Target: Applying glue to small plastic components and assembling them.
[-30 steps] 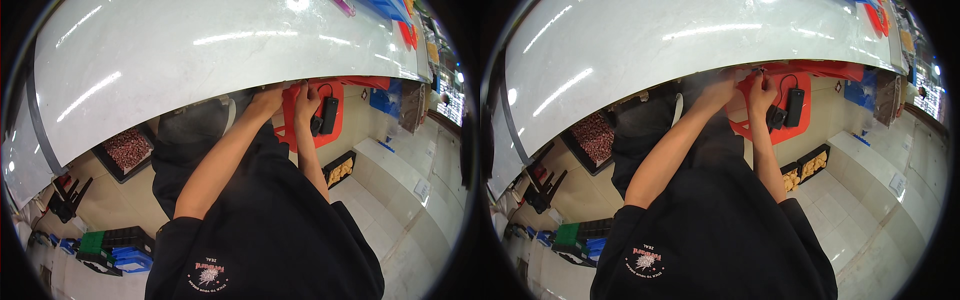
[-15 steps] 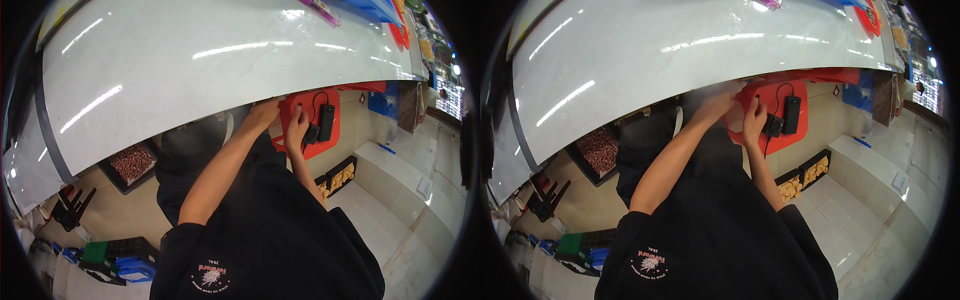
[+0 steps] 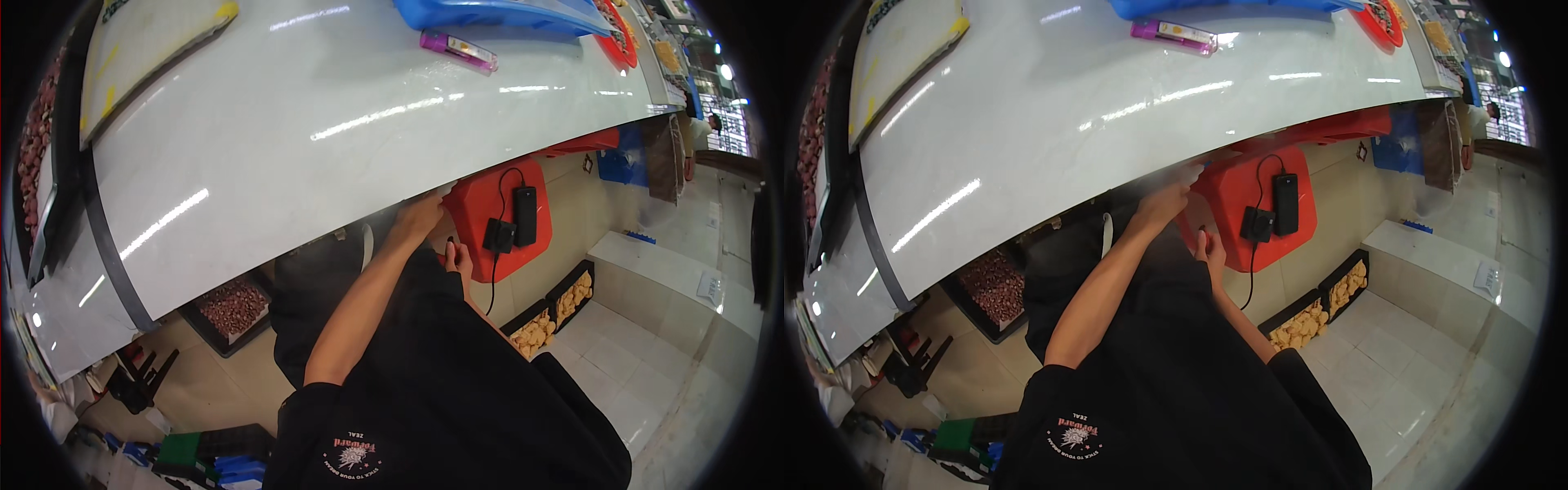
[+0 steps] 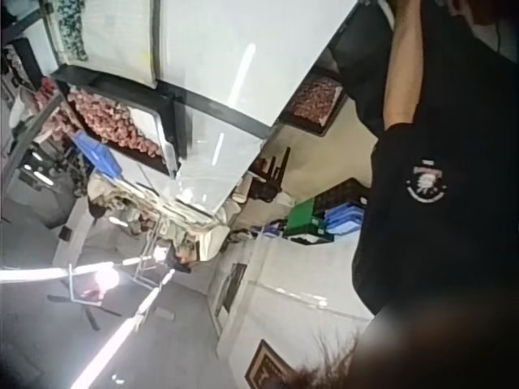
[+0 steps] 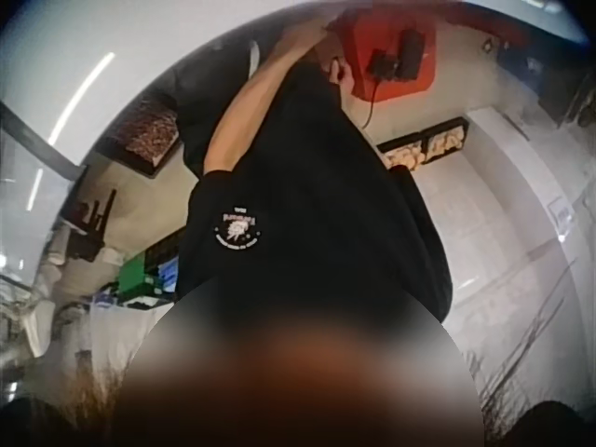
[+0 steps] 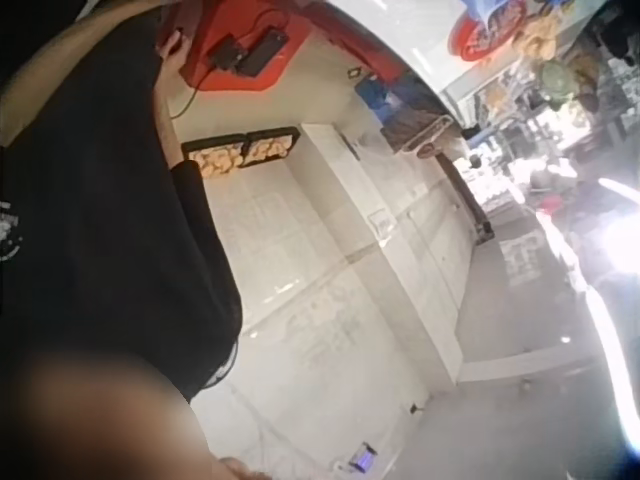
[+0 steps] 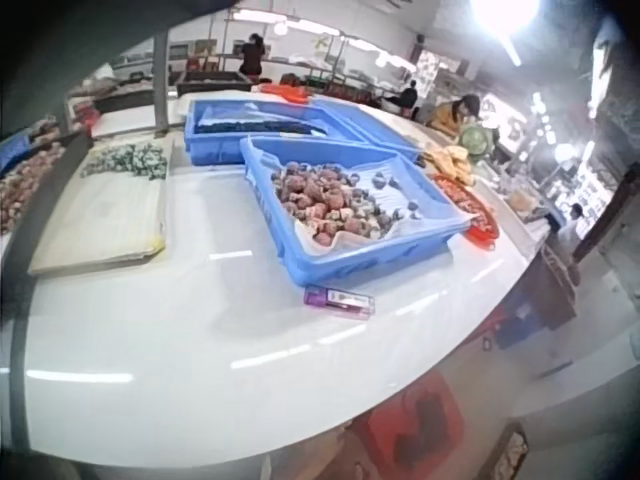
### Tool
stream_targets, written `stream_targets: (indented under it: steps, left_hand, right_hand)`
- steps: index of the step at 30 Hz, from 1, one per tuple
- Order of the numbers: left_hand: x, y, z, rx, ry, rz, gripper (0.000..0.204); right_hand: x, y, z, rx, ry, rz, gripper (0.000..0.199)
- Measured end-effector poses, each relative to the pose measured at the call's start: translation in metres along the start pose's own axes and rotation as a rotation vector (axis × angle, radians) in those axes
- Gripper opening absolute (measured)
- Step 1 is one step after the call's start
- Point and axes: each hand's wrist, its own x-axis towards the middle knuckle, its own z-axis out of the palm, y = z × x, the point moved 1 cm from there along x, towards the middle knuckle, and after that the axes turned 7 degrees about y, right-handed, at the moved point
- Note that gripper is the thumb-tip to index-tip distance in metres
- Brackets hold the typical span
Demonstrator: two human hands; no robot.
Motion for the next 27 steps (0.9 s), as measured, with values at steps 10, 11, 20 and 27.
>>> stream_targets:
  steps: [10,11,20,27]
  left_hand:
    - [-0.115,0.130,-0.147,-0.204,0.364,0.123,0.036]
    - [-0.132,0.143,-0.165,-0.267,0.430,0.157,0.035]
    - [-0.191,0.163,-0.276,-0.187,0.785,0.104,0.033]
    - [-0.198,0.150,-0.307,-0.291,0.965,0.012,0.057]
  right_hand:
    - [0.047,-0.144,-0.074,0.428,0.306,-0.217,0.023]
    - [0.048,-0.172,-0.082,0.450,0.326,-0.300,0.023]
    - [0.045,-0.384,-0.059,-0.039,0.035,-1.072,0.027]
    - [0.017,-0.421,-0.034,0.221,0.041,-1.148,0.030]
